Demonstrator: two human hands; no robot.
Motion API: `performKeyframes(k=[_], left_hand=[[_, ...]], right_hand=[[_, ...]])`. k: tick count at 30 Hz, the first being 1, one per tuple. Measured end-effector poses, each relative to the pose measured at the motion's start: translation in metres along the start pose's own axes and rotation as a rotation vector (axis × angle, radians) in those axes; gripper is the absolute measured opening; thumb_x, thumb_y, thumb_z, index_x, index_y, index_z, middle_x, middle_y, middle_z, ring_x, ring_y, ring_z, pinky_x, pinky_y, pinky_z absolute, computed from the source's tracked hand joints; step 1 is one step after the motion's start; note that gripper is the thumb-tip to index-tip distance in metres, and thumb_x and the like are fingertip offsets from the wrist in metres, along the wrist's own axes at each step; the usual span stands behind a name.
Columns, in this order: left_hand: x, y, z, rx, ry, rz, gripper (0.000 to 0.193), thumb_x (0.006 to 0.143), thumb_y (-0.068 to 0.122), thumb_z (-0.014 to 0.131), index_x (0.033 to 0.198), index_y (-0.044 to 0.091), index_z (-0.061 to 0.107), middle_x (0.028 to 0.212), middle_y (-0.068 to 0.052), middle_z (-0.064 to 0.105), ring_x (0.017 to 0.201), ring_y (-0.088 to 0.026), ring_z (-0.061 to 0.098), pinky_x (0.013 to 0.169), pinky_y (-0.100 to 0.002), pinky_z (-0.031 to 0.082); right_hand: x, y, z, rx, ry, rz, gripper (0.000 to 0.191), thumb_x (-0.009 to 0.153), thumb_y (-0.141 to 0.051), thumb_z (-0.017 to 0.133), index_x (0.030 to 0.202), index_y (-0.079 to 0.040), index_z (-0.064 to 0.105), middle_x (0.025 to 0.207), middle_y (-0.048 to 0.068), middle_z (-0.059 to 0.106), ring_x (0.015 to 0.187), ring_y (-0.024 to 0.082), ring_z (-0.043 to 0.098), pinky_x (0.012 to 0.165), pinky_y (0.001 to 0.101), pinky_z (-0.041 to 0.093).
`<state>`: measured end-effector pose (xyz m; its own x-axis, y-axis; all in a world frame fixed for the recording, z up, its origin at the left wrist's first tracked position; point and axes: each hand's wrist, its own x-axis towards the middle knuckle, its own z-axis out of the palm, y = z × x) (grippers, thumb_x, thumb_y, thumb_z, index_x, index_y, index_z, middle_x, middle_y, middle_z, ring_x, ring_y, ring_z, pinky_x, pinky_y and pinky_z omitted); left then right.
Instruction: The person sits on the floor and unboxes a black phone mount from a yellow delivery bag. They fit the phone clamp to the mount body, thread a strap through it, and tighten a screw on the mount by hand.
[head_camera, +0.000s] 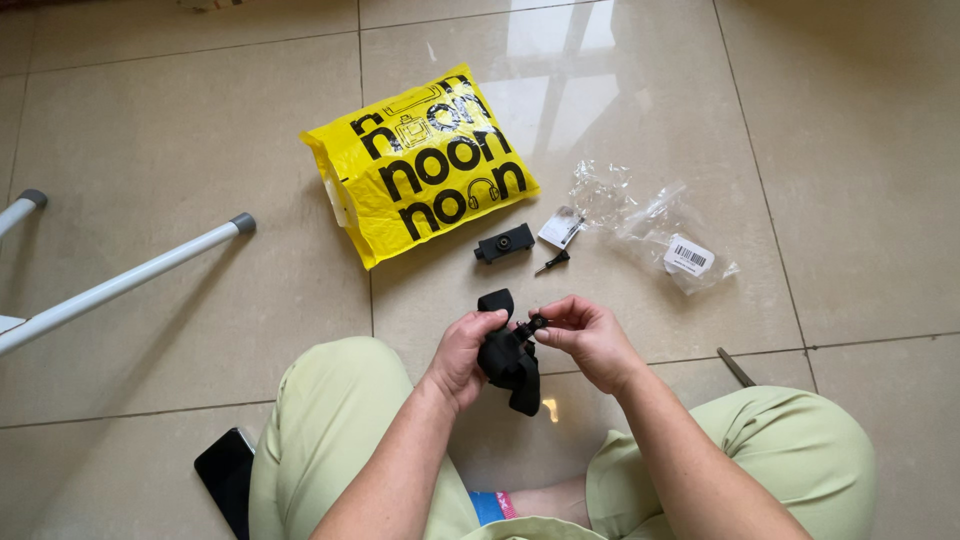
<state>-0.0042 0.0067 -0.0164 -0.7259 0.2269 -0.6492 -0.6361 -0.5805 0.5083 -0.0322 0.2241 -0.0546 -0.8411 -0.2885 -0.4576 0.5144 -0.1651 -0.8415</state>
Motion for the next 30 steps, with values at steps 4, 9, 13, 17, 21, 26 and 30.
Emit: performKeyframes(k=[4,9,13,17,21,26,30], left_hand=[[0.008,-0.010,-0.005,0.126,0.068,0.007,0.030,0.085,0.009,0.071,0.113,0.001,0.065,0.097,-0.009,0.072,0.084,-0.019,0.072,0.077,-0.036,0.060],[0.017,-0.022,-0.008,0.159,0.136,0.012,0.033,0.086,0.006,0.073,0.117,-0.001,0.068,0.102,-0.009,0.074,0.089,-0.017,0.072,0.080,-0.033,0.060],[0.020,-0.024,-0.012,0.100,0.124,-0.013,0.033,0.087,0.008,0.072,0.119,0.001,0.069,0.104,-0.010,0.074,0.089,-0.018,0.073,0.081,-0.033,0.061],[0.020,-0.022,-0.016,0.005,0.050,-0.017,0.031,0.088,0.010,0.071,0.119,0.003,0.069,0.104,-0.010,0.073,0.088,-0.019,0.073,0.081,-0.034,0.061],[0.019,-0.019,-0.015,-0.056,0.031,-0.029,0.031,0.089,0.011,0.071,0.119,0.005,0.069,0.103,-0.009,0.073,0.086,-0.019,0.072,0.079,-0.035,0.061],[0.017,-0.017,-0.012,-0.095,0.044,-0.009,0.028,0.091,0.015,0.071,0.117,0.004,0.067,0.100,-0.009,0.072,0.085,-0.020,0.072,0.078,-0.036,0.061],[0.017,-0.017,-0.012,-0.082,0.070,0.012,0.029,0.092,0.019,0.073,0.115,0.004,0.067,0.100,-0.009,0.072,0.086,-0.019,0.072,0.079,-0.036,0.061]], right_hand=[[-0.003,-0.011,0.004,-0.075,-0.028,0.006,0.023,0.081,0.008,0.076,0.102,0.001,0.071,0.113,0.011,0.076,0.102,0.017,0.071,0.096,0.0331,0.057],[-0.002,-0.019,0.008,-0.122,-0.050,0.047,0.027,0.080,0.007,0.076,0.106,0.000,0.071,0.112,0.010,0.076,0.102,0.017,0.071,0.095,0.0321,0.058],[0.008,-0.018,0.003,-0.250,0.028,-0.003,0.032,0.079,0.007,0.069,0.110,-0.003,0.072,0.107,0.010,0.075,0.099,0.018,0.071,0.089,0.0338,0.060],[0.025,-0.015,-0.003,-0.850,0.323,-0.337,0.032,0.085,0.002,0.063,0.112,-0.011,0.073,0.112,0.011,0.069,0.100,0.026,0.069,0.088,0.0375,0.058],[0.037,-0.018,-0.010,-1.271,0.337,-0.579,0.041,0.081,-0.003,0.070,0.120,-0.013,0.071,0.119,0.018,0.060,0.109,0.037,0.059,0.091,0.0429,0.051],[0.037,-0.016,-0.005,-1.398,0.349,-0.391,0.030,0.088,-0.013,0.072,0.118,-0.017,0.071,0.119,0.012,0.060,0.116,0.031,0.058,0.101,0.0401,0.050],[0.037,-0.021,0.002,-1.433,0.376,-0.544,0.042,0.084,-0.009,0.070,0.126,-0.013,0.069,0.125,0.016,0.057,0.117,0.033,0.054,0.094,0.0430,0.050]])
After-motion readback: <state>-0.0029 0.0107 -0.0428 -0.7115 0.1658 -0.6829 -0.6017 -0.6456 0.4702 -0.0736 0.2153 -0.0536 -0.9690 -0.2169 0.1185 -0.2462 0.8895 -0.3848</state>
